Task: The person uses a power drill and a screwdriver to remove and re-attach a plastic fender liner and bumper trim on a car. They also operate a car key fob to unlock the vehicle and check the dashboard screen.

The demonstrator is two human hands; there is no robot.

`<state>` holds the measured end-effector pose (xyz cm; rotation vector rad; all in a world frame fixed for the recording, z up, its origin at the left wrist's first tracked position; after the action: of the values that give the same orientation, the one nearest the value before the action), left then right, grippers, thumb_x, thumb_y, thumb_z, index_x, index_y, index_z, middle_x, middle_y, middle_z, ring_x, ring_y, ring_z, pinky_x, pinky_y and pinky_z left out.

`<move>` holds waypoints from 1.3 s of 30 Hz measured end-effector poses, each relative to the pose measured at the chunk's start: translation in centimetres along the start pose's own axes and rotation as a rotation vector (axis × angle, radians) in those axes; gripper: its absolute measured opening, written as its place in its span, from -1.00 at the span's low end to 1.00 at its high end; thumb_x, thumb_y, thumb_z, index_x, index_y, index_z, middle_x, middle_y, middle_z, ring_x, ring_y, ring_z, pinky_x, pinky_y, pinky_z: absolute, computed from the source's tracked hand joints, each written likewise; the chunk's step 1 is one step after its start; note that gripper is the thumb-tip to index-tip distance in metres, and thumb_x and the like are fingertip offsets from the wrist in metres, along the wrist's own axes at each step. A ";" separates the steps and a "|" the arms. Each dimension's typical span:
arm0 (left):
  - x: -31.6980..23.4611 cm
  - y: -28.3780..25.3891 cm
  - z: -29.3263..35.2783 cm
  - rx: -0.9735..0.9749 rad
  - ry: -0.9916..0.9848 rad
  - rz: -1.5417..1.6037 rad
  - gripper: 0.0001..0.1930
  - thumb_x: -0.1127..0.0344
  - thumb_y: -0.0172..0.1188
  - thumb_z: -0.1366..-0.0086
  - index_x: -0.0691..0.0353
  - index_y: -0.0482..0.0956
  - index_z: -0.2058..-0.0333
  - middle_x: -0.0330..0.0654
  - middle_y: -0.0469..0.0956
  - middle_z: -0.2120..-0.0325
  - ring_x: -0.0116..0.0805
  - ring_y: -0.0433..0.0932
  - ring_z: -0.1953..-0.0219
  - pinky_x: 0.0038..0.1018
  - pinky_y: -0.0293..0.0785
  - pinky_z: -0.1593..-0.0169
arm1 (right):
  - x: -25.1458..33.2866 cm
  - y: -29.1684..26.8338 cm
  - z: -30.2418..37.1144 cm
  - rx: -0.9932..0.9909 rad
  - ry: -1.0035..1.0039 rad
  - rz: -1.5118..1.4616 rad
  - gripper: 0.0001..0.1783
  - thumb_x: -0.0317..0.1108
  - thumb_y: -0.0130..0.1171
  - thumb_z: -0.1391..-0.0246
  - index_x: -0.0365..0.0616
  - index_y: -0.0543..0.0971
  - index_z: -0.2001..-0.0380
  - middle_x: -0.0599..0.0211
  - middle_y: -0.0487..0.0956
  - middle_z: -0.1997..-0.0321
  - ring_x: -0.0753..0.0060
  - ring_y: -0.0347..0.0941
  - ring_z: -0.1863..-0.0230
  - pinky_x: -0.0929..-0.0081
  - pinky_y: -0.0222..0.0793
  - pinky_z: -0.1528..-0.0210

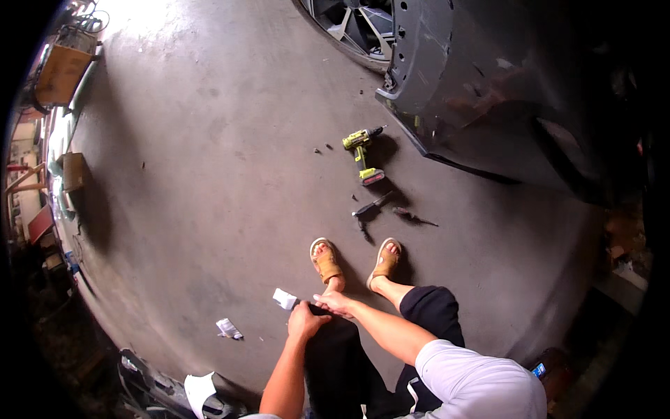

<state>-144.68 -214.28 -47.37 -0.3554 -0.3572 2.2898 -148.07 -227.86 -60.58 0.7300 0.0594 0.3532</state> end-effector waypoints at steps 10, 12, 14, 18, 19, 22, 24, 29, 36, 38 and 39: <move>-1.1 4.3 6.6 -0.336 0.059 0.005 -0.27 0.09 0.59 0.11 0.31 0.46 0.01 0.13 0.43 -0.02 0.12 0.42 -0.11 -0.10 0.38 -0.16 | -7.5 0.8 5.8 -0.151 0.136 0.006 -0.52 0.04 0.25 -0.18 -0.22 0.66 0.16 0.21 0.66 0.18 0.35 0.58 0.13 0.31 0.49 0.04; -2.3 4.8 8.8 -0.374 -0.034 -0.085 -0.28 0.04 0.59 0.10 0.30 0.45 0.05 0.10 0.39 0.01 0.13 0.41 -0.07 -0.08 0.38 -0.11 | -7.4 1.6 7.4 -0.116 0.244 -0.103 -0.60 -0.04 0.28 -0.13 -0.19 0.68 0.20 0.24 0.67 0.21 0.35 0.59 0.13 0.30 0.49 0.03; -3.1 5.6 10.7 -0.366 -0.101 -0.116 -0.28 0.04 0.56 0.06 0.28 0.44 0.01 0.08 0.41 0.05 0.13 0.44 -0.02 -0.08 0.41 -0.06 | -9.0 1.4 6.7 -0.081 0.324 -0.191 -0.69 -0.12 0.29 -0.12 -0.14 0.71 0.24 0.38 0.68 0.20 0.45 0.56 0.10 0.35 0.43 0.00; -1.9 9.9 11.6 -0.247 0.033 0.010 -0.29 0.12 0.48 -0.06 0.28 0.40 -0.14 0.11 0.42 0.02 0.14 0.44 -0.05 -0.07 0.38 -0.11 | -9.9 0.7 7.0 -0.026 0.243 -0.339 -0.76 -0.16 0.29 -0.06 -0.05 0.73 0.30 0.42 0.70 0.24 0.44 0.56 0.19 0.36 0.38 0.02; -1.7 10.6 11.2 -0.204 0.072 0.033 -0.27 0.14 0.46 -0.08 0.29 0.38 -0.18 0.12 0.42 -0.02 0.14 0.42 -0.08 -0.07 0.36 -0.14 | -9.8 0.4 7.1 -0.019 0.249 -0.344 -0.74 -0.12 0.30 -0.06 -0.04 0.73 0.29 0.43 0.70 0.24 0.44 0.56 0.20 0.36 0.37 0.03; -0.1 11.8 9.3 -0.055 0.113 0.060 -0.22 0.17 0.44 -0.11 0.31 0.33 -0.26 0.12 0.38 -0.14 0.13 0.37 -0.17 -0.06 0.28 -0.24 | -9.4 0.7 7.0 -0.035 0.282 -0.393 -0.68 -0.03 0.29 -0.09 0.00 0.72 0.25 0.46 0.70 0.19 0.45 0.55 0.21 0.37 0.35 0.06; 1.6 12.7 8.0 -0.022 0.154 0.054 -0.18 0.16 0.43 -0.12 0.31 0.27 -0.30 0.11 0.32 -0.22 0.11 0.29 -0.26 -0.05 0.18 -0.31 | -8.5 1.0 7.5 0.000 0.300 -0.403 -0.64 0.03 0.26 -0.12 0.01 0.70 0.22 0.49 0.68 0.13 0.45 0.55 0.21 0.40 0.34 0.09; 5.0 15.3 6.1 0.137 0.181 0.027 0.08 0.05 0.44 -0.11 0.38 -0.07 -0.41 0.13 0.18 -0.36 0.07 0.09 -0.43 -0.02 -0.15 -0.46 | -10.4 0.0 6.5 0.093 0.473 -0.026 -0.55 0.14 0.01 -0.22 0.16 0.62 0.01 0.57 0.66 0.03 0.43 0.55 0.12 0.34 0.39 0.12; -0.5 12.8 9.6 -0.024 -0.048 -0.096 0.30 -0.25 0.46 0.04 0.54 -0.08 -0.38 0.33 -0.03 -0.42 0.23 -0.08 -0.48 0.07 -0.25 -0.48 | -12.6 0.8 5.0 0.190 0.400 -0.328 -0.71 -0.20 0.20 -0.11 -0.03 0.68 0.14 0.37 0.69 0.14 0.33 0.58 0.12 0.25 0.45 0.04; -2.9 13.7 12.2 -0.080 -0.050 -0.287 0.28 -0.29 0.42 0.05 0.56 -0.03 -0.37 0.37 -0.05 -0.41 0.37 -0.11 -0.46 0.15 -0.25 -0.46 | -12.7 0.3 5.0 0.115 0.359 -0.319 -0.73 -0.34 0.30 -0.02 -0.11 0.68 0.16 0.34 0.68 0.18 0.30 0.58 0.13 0.26 0.46 0.04; -3.7 14.6 13.4 -0.069 -0.001 -0.399 0.27 -0.31 0.39 0.05 0.57 0.00 -0.36 0.38 -0.06 -0.41 0.44 -0.12 -0.45 0.19 -0.25 -0.46 | -13.1 -0.1 4.7 0.059 0.343 -0.277 -0.72 -0.38 0.31 0.01 -0.13 0.68 0.16 0.33 0.68 0.19 0.29 0.58 0.13 0.26 0.46 0.04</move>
<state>-156.70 -228.54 -39.73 -0.2877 -0.4639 1.8914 -159.55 -235.32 -58.06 0.7021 0.4922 0.2087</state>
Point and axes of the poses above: each hand's wrist, its own z-axis away from the middle knuckle, its own y-axis out of the palm, x = y × z, the point moved 3 cm from there along -z, towards the middle knuckle
